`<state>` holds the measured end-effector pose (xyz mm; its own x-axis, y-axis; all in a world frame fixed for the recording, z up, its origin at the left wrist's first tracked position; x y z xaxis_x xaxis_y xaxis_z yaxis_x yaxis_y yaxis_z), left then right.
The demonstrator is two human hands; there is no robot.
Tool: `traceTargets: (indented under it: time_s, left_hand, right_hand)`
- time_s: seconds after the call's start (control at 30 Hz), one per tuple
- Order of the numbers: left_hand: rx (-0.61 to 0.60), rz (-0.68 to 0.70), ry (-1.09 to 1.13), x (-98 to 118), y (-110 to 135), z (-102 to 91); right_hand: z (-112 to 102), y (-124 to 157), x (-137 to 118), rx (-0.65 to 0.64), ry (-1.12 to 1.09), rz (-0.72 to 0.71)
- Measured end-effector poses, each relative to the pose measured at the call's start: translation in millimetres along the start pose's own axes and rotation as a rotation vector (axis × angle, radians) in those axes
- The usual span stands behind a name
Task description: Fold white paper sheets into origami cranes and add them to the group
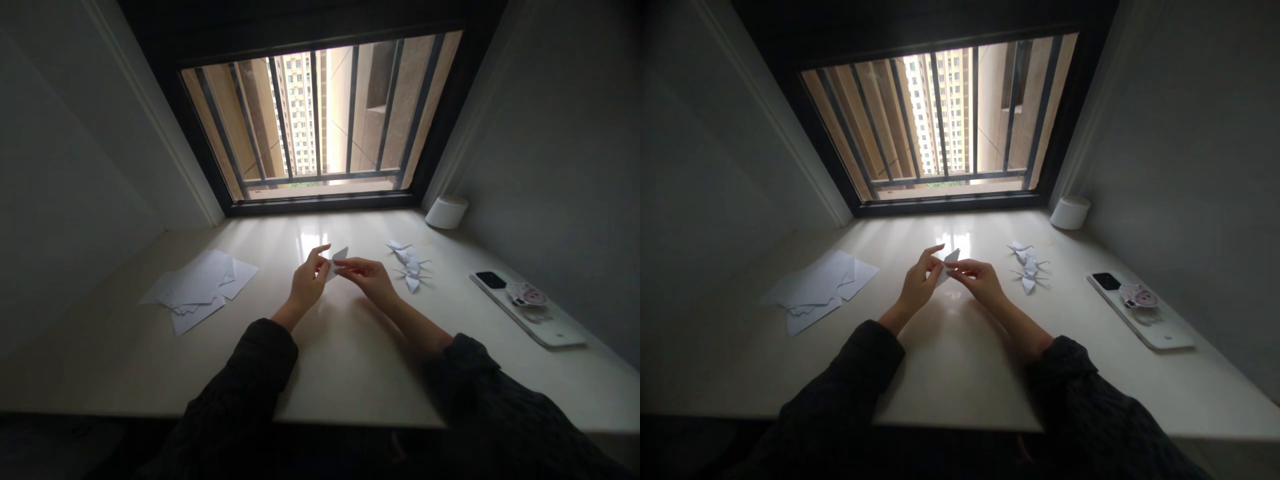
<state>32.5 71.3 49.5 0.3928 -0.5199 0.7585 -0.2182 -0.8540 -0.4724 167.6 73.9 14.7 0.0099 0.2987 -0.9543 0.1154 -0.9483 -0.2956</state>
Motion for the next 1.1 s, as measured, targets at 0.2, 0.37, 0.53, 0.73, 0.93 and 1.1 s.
traceTargets:
  time_s: [0.2,0.37,0.53,0.73,0.93,1.1]
  left_hand:
    - [-0.069,-0.206,0.4,-22,0,20.3]
    - [-0.08,-0.254,0.451,-24,-2,17.7]
    - [-0.137,-0.228,0.425,-20,-4,12.1]
    - [-0.135,-0.252,0.436,-29,-6,9.2]
    - [-0.134,-0.344,0.516,-39,-6,12.7]
    - [-0.06,-0.371,0.512,-43,-5,10.1]
  right_hand:
    - [-20,1,-9,0.174,0.045,-0.069]
    - [-14,1,-22,0.12,0.091,-0.145]
    - [-6,0,-18,0.003,0.09,-0.094]
    - [-7,-2,-13,-0.014,0.051,-0.059]
    - [-10,-3,-10,-0.011,0.044,-0.061]
    - [-6,-3,-8,-0.043,0.016,-0.057]
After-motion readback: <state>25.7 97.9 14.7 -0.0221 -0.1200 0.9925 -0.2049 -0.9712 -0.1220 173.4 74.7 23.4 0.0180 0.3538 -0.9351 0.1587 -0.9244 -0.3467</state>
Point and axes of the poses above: each hand's wrist, its own y-axis away from the middle knuckle, its own z-axis out of the palm, x = y × z, the point moved 10 cm from there along -y, towards the middle knuckle, and after that the axes turned 1 degree about -x, right-handed, at the moved point
